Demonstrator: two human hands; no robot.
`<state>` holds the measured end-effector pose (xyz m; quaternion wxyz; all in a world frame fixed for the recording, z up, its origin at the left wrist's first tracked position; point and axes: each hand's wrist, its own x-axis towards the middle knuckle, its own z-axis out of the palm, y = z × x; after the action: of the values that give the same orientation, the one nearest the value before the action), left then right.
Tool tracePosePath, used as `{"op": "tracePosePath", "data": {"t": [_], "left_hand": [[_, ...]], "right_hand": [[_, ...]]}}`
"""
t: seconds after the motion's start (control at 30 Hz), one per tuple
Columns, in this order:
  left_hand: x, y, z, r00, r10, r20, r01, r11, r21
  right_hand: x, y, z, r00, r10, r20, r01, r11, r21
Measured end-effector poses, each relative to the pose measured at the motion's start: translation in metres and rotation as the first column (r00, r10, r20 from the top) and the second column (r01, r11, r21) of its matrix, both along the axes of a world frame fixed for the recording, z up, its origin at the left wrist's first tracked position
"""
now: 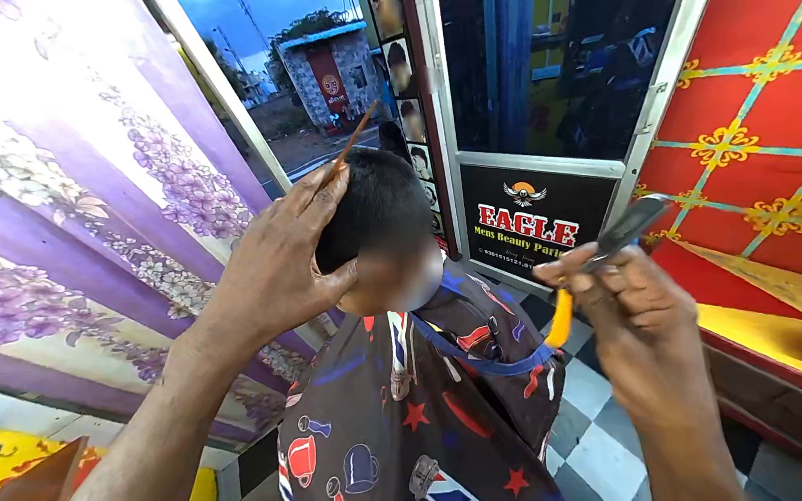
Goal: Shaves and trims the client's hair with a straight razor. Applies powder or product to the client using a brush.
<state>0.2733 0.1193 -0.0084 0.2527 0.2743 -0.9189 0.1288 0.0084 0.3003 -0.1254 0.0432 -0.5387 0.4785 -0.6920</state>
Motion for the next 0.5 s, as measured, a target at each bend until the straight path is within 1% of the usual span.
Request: {"op": "tracePosePath", "data": {"t": [0.03, 0.1, 0.17, 0.27, 0.33, 0.4, 0.43, 0.47, 0.5], "left_hand": [[-0.001, 0.000, 0.000, 1.000, 0.015, -0.011, -0.015, 1.000, 0.005], [-0.005, 0.000, 0.001, 0.998, 0.041, -0.041, -0.040, 0.999, 0.015], [-0.008, -0.004, 0.000, 0.996, 0.076, -0.049, -0.075, 0.997, 0.019], [-0.016, -0.007, 0.002, 0.991, 0.122, -0.059, -0.119, 0.991, 0.058], [-0.020, -0.007, 0.003, 0.989, 0.132, -0.069, -0.125, 0.988, 0.087], [-0.023, -0.008, 0.002, 0.987, 0.133, -0.087, -0.123, 0.986, 0.110], [-0.024, -0.008, 0.002, 0.986, 0.136, -0.098, -0.123, 0.984, 0.126], [-0.025, -0.007, 0.002, 0.984, 0.144, -0.108, -0.128, 0.981, 0.143], [-0.026, -0.007, 0.001, 0.982, 0.150, -0.117, -0.130, 0.979, 0.158]], "right_hand": [[-0.015, -0.004, 0.008, 0.999, -0.039, -0.026, 0.038, 0.998, -0.040], [-0.040, -0.020, 0.021, 0.996, -0.065, -0.064, 0.057, 0.992, -0.117], [-0.054, -0.042, 0.031, 0.994, -0.046, -0.103, 0.029, 0.986, -0.163], [-0.062, -0.077, 0.045, 0.979, -0.007, -0.205, -0.028, 0.986, -0.165], [-0.064, -0.098, 0.052, 0.968, 0.119, -0.220, -0.149, 0.981, -0.127], [-0.064, -0.115, 0.058, 0.936, 0.296, -0.194, -0.317, 0.944, -0.090], [-0.063, -0.122, 0.061, 0.912, 0.358, -0.201, -0.379, 0.922, -0.082], [-0.062, -0.127, 0.064, 0.889, 0.389, -0.242, -0.415, 0.907, -0.069], [-0.060, -0.132, 0.067, 0.865, 0.379, -0.327, -0.422, 0.904, -0.067]]}}
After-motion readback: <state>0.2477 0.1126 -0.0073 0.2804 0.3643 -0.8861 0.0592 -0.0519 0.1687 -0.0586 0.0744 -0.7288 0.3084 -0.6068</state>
